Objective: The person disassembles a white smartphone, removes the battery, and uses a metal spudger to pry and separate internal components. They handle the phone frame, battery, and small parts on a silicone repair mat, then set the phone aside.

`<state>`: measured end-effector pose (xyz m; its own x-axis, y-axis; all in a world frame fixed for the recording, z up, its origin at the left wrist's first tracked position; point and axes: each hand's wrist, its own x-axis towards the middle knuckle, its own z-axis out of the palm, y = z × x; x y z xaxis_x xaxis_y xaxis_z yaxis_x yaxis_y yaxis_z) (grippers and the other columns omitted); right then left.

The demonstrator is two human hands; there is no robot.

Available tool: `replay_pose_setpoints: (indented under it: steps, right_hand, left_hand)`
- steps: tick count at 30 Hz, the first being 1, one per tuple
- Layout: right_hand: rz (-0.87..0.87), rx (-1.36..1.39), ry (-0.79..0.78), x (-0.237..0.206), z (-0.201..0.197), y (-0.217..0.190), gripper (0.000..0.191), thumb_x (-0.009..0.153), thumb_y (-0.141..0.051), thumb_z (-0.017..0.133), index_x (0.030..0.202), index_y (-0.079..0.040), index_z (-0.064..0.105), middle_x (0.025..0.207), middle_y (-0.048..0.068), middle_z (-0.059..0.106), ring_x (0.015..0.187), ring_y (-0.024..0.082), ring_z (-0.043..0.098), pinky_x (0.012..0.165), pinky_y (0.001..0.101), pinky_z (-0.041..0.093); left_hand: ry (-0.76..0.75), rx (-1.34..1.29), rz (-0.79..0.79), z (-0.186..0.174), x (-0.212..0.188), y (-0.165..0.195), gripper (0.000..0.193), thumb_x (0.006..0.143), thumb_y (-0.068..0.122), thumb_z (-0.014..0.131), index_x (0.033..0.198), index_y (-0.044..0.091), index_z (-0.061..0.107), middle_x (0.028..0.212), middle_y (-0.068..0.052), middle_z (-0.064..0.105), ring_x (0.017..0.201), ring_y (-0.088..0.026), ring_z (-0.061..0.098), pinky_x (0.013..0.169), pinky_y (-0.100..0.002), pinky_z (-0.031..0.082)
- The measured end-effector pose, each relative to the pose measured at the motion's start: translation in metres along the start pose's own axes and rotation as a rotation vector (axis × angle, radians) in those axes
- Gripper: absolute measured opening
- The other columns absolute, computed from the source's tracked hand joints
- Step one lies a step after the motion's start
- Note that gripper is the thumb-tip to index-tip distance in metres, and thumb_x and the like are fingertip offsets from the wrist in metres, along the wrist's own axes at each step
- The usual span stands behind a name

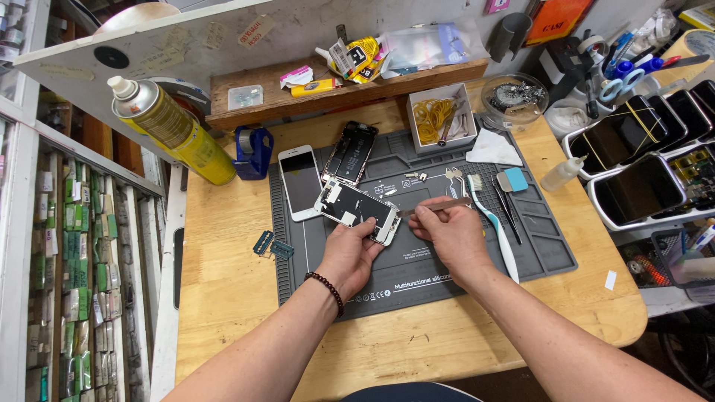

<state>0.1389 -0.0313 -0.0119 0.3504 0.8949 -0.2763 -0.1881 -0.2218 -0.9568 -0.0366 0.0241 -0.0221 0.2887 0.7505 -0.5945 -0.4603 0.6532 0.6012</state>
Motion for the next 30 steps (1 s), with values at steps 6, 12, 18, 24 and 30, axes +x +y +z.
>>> replay_pose_setpoints:
  steps: [6,12,18,24,30]
  right_hand:
    - [-0.009,-0.008,-0.003,0.001,0.001,0.002,0.016,0.098,-0.010,0.064,0.106,0.003,0.068,0.095,0.011,0.075,0.087,0.016,0.074,0.078,0.0269,0.062]
    - [0.132,0.059,-0.020,0.011,-0.002,-0.003,0.017,0.098,-0.011,0.062,0.108,0.002,0.065,0.099,0.014,0.074,0.088,0.019,0.074,0.079,0.0301,0.064]
    - [0.154,0.024,-0.068,0.012,-0.007,-0.011,0.016,0.099,-0.012,0.061,0.108,0.001,0.066,0.101,0.013,0.072,0.089,0.020,0.073,0.078,0.0310,0.064]
    - [0.179,0.012,-0.079,0.015,-0.007,-0.012,0.017,0.099,-0.013,0.061,0.108,0.001,0.065,0.102,0.013,0.073,0.090,0.020,0.073,0.076,0.0315,0.064]
    - [0.215,0.041,-0.090,0.020,-0.010,-0.012,0.018,0.098,-0.014,0.062,0.109,0.000,0.065,0.102,0.013,0.073,0.090,0.021,0.074,0.076,0.0314,0.064]
  left_hand:
    - [0.001,-0.016,0.000,0.000,0.000,0.000,0.018,0.097,0.003,0.058,0.115,0.003,0.054,0.111,-0.011,0.068,0.101,-0.023,0.070,0.096,-0.041,0.060]
    - [0.021,-0.039,-0.015,-0.001,0.001,0.002,0.019,0.098,0.002,0.058,0.116,0.002,0.054,0.114,-0.013,0.066,0.104,-0.024,0.070,0.098,-0.041,0.060]
    - [0.017,-0.078,-0.030,-0.002,0.001,0.003,0.019,0.098,0.001,0.058,0.116,0.000,0.051,0.115,-0.015,0.065,0.106,-0.027,0.069,0.099,-0.043,0.060]
    - [-0.008,-0.089,-0.038,-0.004,0.000,0.004,0.020,0.097,0.001,0.058,0.116,0.001,0.052,0.114,-0.015,0.066,0.105,-0.026,0.069,0.098,-0.042,0.060]
    - [0.005,-0.069,-0.045,-0.004,0.001,0.004,0.019,0.097,0.001,0.059,0.115,0.001,0.051,0.113,-0.015,0.066,0.103,-0.027,0.070,0.096,-0.042,0.061]
